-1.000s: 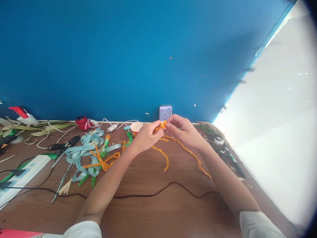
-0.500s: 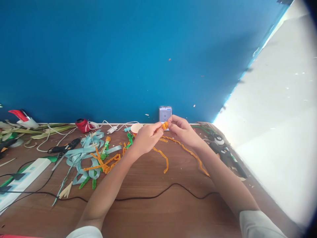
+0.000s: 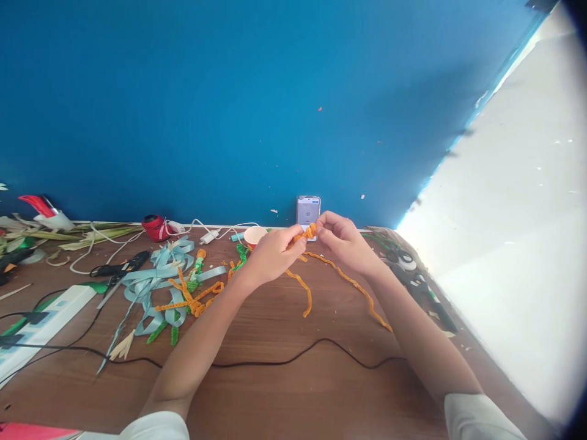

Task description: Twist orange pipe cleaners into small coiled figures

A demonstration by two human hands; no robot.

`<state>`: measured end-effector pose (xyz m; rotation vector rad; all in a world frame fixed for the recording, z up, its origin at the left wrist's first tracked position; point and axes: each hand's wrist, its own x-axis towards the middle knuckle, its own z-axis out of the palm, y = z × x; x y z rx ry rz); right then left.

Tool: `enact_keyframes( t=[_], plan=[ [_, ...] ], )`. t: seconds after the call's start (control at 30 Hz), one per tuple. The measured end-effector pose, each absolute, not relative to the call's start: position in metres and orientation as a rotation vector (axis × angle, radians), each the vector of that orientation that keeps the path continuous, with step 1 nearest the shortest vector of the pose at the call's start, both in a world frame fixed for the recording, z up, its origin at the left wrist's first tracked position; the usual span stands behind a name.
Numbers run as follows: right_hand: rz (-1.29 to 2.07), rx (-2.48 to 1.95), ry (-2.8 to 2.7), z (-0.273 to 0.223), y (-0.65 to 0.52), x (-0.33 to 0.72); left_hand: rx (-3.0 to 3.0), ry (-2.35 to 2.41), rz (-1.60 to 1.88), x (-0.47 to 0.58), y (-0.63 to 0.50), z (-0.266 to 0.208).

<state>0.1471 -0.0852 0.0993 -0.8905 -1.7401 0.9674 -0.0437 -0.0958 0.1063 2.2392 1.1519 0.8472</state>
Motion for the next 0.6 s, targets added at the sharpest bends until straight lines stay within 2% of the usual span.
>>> enact_keyframes(
  t=[0.27,0.4,0.6],
  plan=[
    [0.758,-0.95,-1.877,0.0958,-0.0859,0.1453,2.27,1.144,0.782,-0.0439,-0.0926,0.1037],
    [0.617,-0.932,-2.054,0.1011,-0.0872,0.1504,2.228,1.12,0.819,-0.0441,-0.0935,0.1044],
    [0.492,-0.929,-2.005,0.1004,-0.0854,0.1507,2.135,1.051,0.902,-0.0416,-0.0938,0.1035]
  ],
)
